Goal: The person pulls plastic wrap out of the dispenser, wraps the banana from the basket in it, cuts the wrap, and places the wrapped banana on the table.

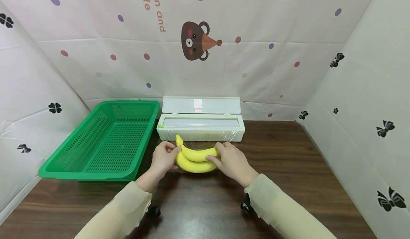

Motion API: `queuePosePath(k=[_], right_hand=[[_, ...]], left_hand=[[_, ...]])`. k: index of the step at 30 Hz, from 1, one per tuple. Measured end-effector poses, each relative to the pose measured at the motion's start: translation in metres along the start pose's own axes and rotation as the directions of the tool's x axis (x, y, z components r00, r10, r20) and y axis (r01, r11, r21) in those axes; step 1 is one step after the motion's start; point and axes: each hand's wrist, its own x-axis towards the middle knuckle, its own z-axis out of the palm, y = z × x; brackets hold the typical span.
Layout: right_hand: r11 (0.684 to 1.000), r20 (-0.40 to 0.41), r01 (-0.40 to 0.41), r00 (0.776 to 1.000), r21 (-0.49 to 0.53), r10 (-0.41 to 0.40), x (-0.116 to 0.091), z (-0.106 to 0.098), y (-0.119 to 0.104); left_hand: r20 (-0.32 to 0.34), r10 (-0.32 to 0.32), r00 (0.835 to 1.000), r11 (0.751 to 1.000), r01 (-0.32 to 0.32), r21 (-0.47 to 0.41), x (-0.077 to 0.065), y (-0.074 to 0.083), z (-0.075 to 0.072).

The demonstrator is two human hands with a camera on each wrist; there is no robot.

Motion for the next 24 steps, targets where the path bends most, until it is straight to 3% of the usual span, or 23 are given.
queuePosePath(k=[8, 15, 18, 19, 20, 21, 22, 23, 24], right_hand=[[1.000, 0.037, -0.020, 0.999, -0.006, 0.021, 0.007, 0.001, 0.001], [1.000, 0.075, -0.031, 0.997, -0.006, 0.031, 0.011, 0.000, 0.002], [0.999, 0.086, -0.039, 0.996, -0.009, 0.040, 0.012, 0.000, 0.003], [0.999, 0.087, -0.040, 0.995, -0.008, 0.040, 0.012, 0.000, 0.003], [0.999, 0.091, -0.040, 0.995, -0.008, 0.041, 0.012, 0.000, 0.003], [0.999, 0.094, -0.040, 0.995, -0.008, 0.041, 0.012, 0.000, 0.004], [0.999, 0.097, -0.040, 0.994, -0.008, 0.041, 0.012, 0.000, 0.004], [0.999, 0.100, -0.043, 0.994, -0.006, 0.044, 0.012, 0.000, 0.005], [0.999, 0.100, -0.047, 0.994, -0.006, 0.047, 0.012, -0.001, 0.005]], left_hand=[[-0.090, 0.133, 0.987, 0.984, -0.121, 0.127, 0.007, -0.007, 0.001], [-0.088, 0.168, 0.982, 0.963, -0.144, 0.228, 0.010, -0.008, -0.001], [-0.095, 0.246, 0.965, 0.943, -0.215, 0.253, 0.006, -0.009, -0.002], [-0.091, 0.302, 0.949, 0.925, -0.268, 0.269, 0.003, -0.009, -0.002], [-0.082, 0.394, 0.915, 0.884, -0.353, 0.307, 0.000, -0.009, -0.002], [-0.053, 0.493, 0.868, 0.821, -0.444, 0.357, -0.005, -0.008, -0.002], [0.003, 0.589, 0.808, 0.732, -0.535, 0.422, -0.009, -0.006, -0.001], [0.081, 0.671, 0.737, 0.620, -0.617, 0.485, -0.013, -0.004, -0.001], [0.165, 0.739, 0.654, 0.490, -0.688, 0.535, -0.016, -0.002, 0.000]])
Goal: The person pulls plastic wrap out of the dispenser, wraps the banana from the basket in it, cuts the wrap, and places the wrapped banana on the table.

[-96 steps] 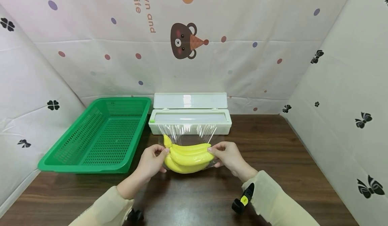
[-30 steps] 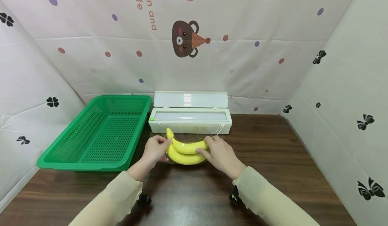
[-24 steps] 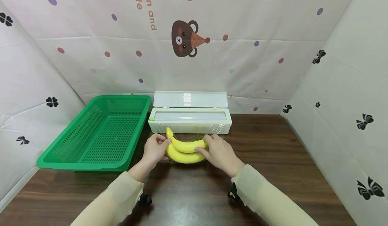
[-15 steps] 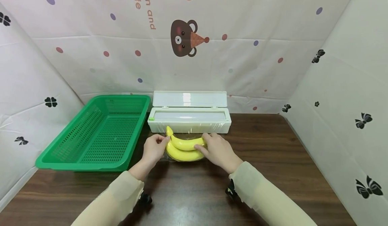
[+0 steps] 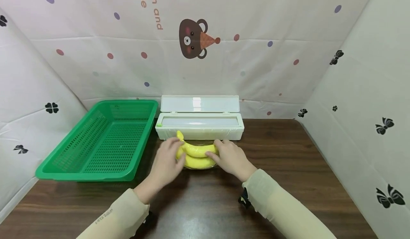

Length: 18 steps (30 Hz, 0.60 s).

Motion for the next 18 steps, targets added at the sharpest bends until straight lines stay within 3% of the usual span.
queuePosePath(k=[1, 2, 4, 6, 11, 15, 18], right_hand=[[1.000, 0.002, -0.002, 1.000, 0.000, 0.002, 0.000, 0.000, 0.000], [1.000, 0.005, -0.004, 1.000, 0.000, 0.004, 0.000, 0.001, -0.001], [1.000, 0.012, -0.004, 1.000, 0.001, 0.004, 0.000, 0.001, -0.001], [1.000, 0.020, -0.004, 1.000, -0.004, 0.004, -0.001, 0.001, -0.002], [1.000, 0.040, -0.007, 0.999, -0.022, 0.008, -0.001, 0.001, -0.001], [0.999, 0.030, -0.009, 0.999, -0.032, 0.010, -0.002, 0.002, 0.000], [0.998, -0.007, 0.012, 1.000, -0.061, -0.013, -0.004, 0.001, 0.001]], left_hand=[[0.030, 0.118, 0.993, 0.990, -0.120, 0.077, -0.001, 0.003, -0.002], [0.067, 0.221, 0.973, 0.963, -0.228, 0.142, -0.003, 0.006, -0.003], [0.167, 0.332, 0.928, 0.909, -0.362, 0.205, -0.003, 0.009, -0.003], [0.231, 0.381, 0.895, 0.868, -0.433, 0.244, -0.004, 0.011, -0.001], [0.316, 0.388, 0.866, 0.815, -0.482, 0.321, -0.006, 0.011, 0.004], [0.345, 0.362, 0.866, 0.805, -0.477, 0.353, -0.004, 0.010, 0.007], [0.331, 0.369, 0.869, 0.797, -0.479, 0.369, -0.002, 0.008, 0.008]])
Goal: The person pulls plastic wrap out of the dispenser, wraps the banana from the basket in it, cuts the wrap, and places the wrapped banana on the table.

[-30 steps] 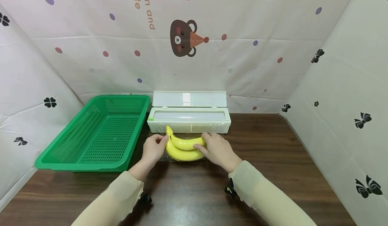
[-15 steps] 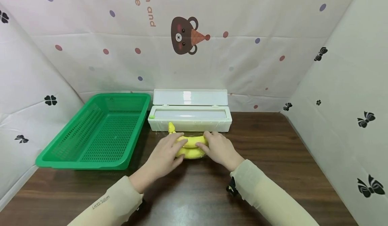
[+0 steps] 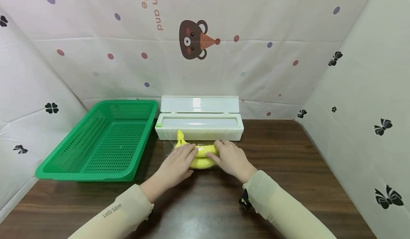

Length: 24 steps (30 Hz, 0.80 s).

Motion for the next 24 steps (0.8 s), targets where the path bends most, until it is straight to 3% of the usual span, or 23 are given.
queuePosePath(k=[7, 15, 20, 24], right_hand=[[0.984, -0.107, 0.107, 0.987, -0.143, -0.123, -0.006, 0.002, 0.001], [0.956, -0.198, 0.220, 0.946, -0.193, -0.258, -0.011, 0.010, -0.006], [0.914, -0.139, 0.328, 0.920, -0.240, -0.367, -0.010, 0.013, -0.012], [0.908, -0.084, 0.338, 0.926, -0.249, -0.368, -0.005, 0.017, -0.014]], left_hand=[[-0.123, 0.025, 0.992, 0.999, -0.022, 0.031, 0.002, -0.005, 0.006], [-0.088, -0.004, 0.996, 1.000, 0.006, 0.022, 0.003, -0.006, 0.006], [-0.061, -0.024, 0.998, 0.999, 0.026, 0.025, 0.002, -0.008, 0.005], [-0.054, -0.027, 0.998, 1.000, 0.026, -0.014, 0.004, -0.008, 0.007]])
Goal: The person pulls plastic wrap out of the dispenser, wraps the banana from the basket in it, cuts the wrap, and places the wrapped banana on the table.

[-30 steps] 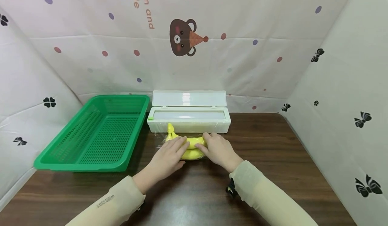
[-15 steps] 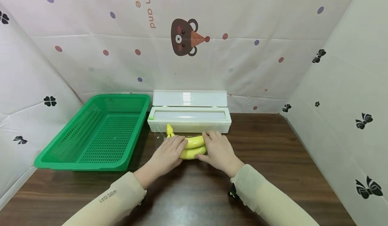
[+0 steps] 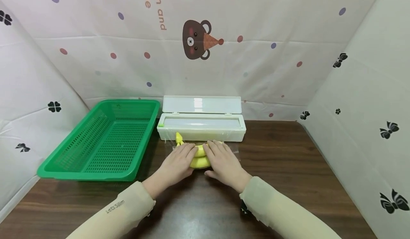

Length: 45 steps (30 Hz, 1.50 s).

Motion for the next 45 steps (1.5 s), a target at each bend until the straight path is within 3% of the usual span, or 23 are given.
queuePosePath(k=[8, 16, 20, 25, 34, 45], right_hand=[[1.000, 0.026, -0.005, 1.000, -0.014, 0.005, 0.014, 0.004, 0.005], [1.000, 0.033, 0.023, 0.999, 0.011, -0.023, 0.024, 0.004, 0.008], [0.999, 0.037, 0.039, 0.999, 0.011, -0.040, 0.027, 0.005, 0.009], [0.997, 0.016, 0.071, 0.997, 0.015, -0.071, 0.031, -0.002, 0.012], [0.995, 0.015, 0.086, 0.996, 0.057, -0.087, 0.035, -0.015, 0.014], [0.993, 0.072, 0.073, 0.994, 0.090, -0.080, 0.034, -0.022, 0.013]], left_hand=[[-0.019, -0.046, 0.999, 0.999, 0.047, 0.006, 0.010, 0.002, 0.006], [0.028, -0.066, 0.997, 0.998, 0.067, -0.002, 0.016, 0.001, 0.003], [0.041, -0.046, 0.998, 0.999, 0.046, 0.009, 0.017, -0.002, 0.001], [0.021, 0.004, 1.000, 0.997, -0.002, -0.083, 0.020, -0.010, -0.001], [0.074, 0.014, 0.997, 0.969, 0.004, -0.245, 0.024, -0.018, -0.010], [0.118, 0.035, 0.992, 0.956, 0.001, -0.294, 0.026, -0.020, -0.018]])
